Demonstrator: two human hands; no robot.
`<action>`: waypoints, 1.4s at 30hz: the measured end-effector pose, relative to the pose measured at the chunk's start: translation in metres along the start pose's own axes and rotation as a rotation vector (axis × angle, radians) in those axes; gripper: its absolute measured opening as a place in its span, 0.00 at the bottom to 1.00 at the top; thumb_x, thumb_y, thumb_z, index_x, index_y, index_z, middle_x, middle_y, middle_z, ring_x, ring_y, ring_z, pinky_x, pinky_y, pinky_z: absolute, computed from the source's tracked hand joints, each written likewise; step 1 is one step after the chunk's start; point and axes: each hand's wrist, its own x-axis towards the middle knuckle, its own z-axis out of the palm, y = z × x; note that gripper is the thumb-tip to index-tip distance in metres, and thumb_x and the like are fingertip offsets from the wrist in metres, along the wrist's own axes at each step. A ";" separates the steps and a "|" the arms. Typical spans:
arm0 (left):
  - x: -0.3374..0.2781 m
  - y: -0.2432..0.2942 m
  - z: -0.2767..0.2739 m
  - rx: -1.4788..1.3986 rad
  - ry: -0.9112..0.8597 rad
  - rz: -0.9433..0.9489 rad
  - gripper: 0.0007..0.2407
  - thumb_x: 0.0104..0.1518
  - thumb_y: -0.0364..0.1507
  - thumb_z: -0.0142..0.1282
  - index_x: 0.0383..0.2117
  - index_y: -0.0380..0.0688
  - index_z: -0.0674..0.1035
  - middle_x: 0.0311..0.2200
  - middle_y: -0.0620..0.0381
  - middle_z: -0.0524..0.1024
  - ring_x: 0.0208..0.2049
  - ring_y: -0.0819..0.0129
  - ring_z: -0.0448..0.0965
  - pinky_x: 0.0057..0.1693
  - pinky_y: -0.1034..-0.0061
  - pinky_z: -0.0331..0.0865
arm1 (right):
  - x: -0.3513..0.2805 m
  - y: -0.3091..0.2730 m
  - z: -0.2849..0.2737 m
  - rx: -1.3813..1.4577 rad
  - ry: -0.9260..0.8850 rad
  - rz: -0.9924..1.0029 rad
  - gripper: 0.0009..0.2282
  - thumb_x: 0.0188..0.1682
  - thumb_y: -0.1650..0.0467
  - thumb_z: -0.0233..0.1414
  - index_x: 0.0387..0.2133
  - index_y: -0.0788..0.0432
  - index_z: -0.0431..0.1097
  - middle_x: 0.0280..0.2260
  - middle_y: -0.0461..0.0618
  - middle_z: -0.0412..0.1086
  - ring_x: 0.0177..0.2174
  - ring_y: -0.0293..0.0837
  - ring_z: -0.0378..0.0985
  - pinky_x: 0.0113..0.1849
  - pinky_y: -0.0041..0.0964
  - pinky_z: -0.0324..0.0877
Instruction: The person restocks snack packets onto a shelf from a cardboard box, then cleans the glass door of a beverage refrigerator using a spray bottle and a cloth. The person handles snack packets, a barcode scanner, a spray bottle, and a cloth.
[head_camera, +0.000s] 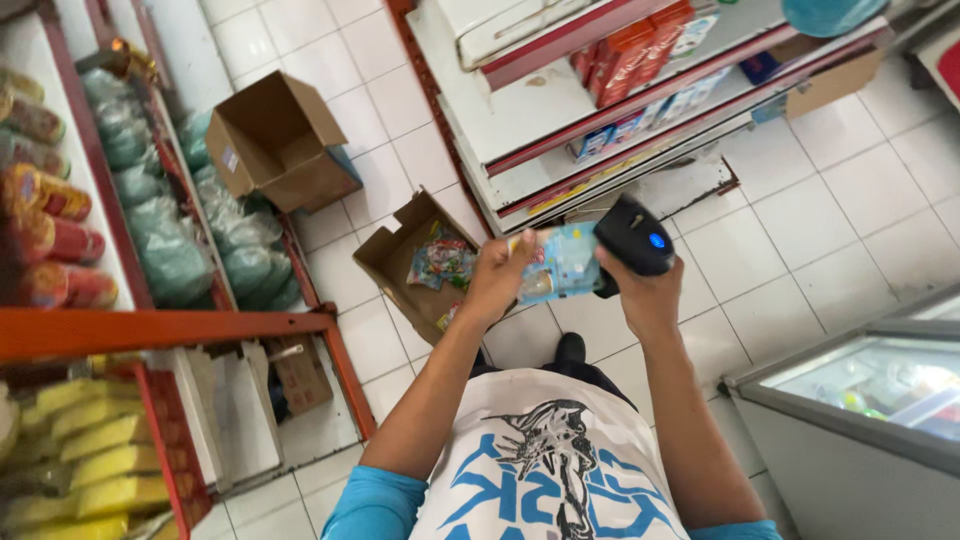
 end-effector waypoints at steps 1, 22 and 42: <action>0.003 -0.002 -0.001 -0.137 0.047 0.021 0.19 0.73 0.42 0.49 0.41 0.34 0.83 0.32 0.63 0.78 0.33 0.79 0.72 0.40 0.79 0.69 | 0.000 -0.001 0.001 -0.004 0.012 -0.023 0.12 0.44 0.72 0.67 0.39 0.65 0.78 0.33 0.45 0.78 0.31 0.32 0.77 0.37 0.28 0.73; -0.023 0.021 -0.038 -0.901 0.294 -0.049 0.19 0.67 0.45 0.48 0.52 0.42 0.75 0.49 0.54 0.80 0.50 0.64 0.81 0.58 0.63 0.74 | -0.008 -0.027 0.010 -0.325 -0.717 -0.091 0.15 0.40 0.69 0.65 0.39 0.65 0.75 0.28 0.49 0.78 0.29 0.34 0.75 0.34 0.34 0.73; -0.025 0.023 -0.045 -0.856 0.351 -0.020 0.22 0.67 0.45 0.46 0.55 0.38 0.74 0.50 0.52 0.79 0.50 0.64 0.81 0.57 0.63 0.75 | -0.010 -0.036 0.019 -0.433 -0.776 -0.027 0.17 0.38 0.69 0.66 0.40 0.64 0.76 0.30 0.52 0.79 0.29 0.37 0.78 0.34 0.36 0.74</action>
